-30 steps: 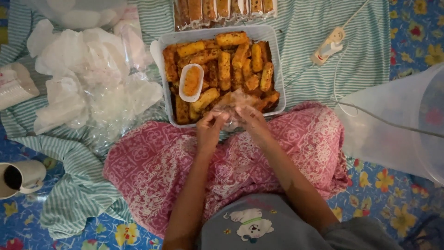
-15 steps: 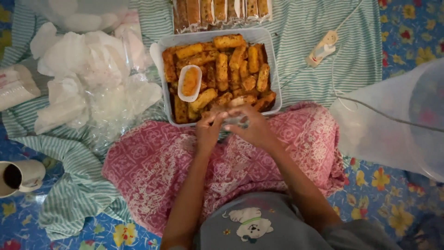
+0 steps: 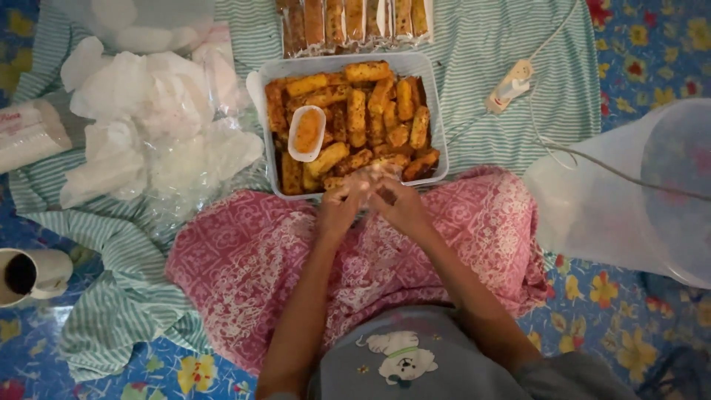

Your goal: The person is packaging individual pieces of fried food into small plastic bags while sitting on the floor.

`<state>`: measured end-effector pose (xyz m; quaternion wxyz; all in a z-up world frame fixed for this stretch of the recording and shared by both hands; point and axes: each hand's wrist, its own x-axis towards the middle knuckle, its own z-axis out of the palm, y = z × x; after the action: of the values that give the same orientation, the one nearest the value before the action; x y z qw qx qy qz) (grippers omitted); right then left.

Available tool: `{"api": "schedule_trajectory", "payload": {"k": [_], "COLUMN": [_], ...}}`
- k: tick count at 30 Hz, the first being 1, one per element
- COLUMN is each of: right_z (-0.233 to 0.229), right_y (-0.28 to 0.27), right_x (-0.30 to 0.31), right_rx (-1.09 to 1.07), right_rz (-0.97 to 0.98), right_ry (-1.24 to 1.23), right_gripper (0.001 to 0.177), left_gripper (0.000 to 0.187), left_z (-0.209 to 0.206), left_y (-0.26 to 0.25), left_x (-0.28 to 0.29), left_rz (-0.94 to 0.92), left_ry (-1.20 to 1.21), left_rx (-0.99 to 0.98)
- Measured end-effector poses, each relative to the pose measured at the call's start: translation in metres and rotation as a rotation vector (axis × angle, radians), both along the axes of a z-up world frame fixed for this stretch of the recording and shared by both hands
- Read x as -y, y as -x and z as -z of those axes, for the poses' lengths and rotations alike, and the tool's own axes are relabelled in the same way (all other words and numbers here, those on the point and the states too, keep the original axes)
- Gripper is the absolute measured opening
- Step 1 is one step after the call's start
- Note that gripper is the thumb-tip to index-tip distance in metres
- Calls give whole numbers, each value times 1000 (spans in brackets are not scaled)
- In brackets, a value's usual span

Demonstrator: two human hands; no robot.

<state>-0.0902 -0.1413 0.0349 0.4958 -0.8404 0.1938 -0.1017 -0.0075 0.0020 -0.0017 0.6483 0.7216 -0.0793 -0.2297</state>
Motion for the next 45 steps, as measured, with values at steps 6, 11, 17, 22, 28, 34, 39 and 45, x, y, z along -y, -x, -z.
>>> {"api": "schedule_trajectory", "payload": {"k": [6, 11, 17, 22, 28, 34, 39, 45], "right_z": [2, -30, -35, -37, -52, -25, -27, 2], "right_y": [-10, -14, -20, -19, -19, -19, -4, 22], "right_x": [10, 10, 7, 5, 5, 7, -10, -17], "right_rx": [78, 219, 315, 312, 257, 289, 390, 273], "right_rz": [64, 28, -36, -113, -175, -188, -87, -30], "right_ry": [-23, 303, 392, 453, 492, 589, 153, -108], "right_gripper": [6, 7, 8, 12, 7, 8, 13, 12], "left_gripper": [44, 14, 11, 12, 32, 48, 48, 40], "left_z": [-19, -12, -38, -38, -4, -18, -10, -29], "left_y": [-8, 1, -3, -7, -6, -7, -11, -10], "left_x": [-1, 3, 0, -3, -6, -6, 0, 0], "left_rz": [-97, -189, -70, -6, 50, 115, 17, 18], "left_ry": [93, -4, -31, 88, 34, -49, 184, 315], "left_rx": [215, 455, 854, 689, 609, 586, 464, 249]}}
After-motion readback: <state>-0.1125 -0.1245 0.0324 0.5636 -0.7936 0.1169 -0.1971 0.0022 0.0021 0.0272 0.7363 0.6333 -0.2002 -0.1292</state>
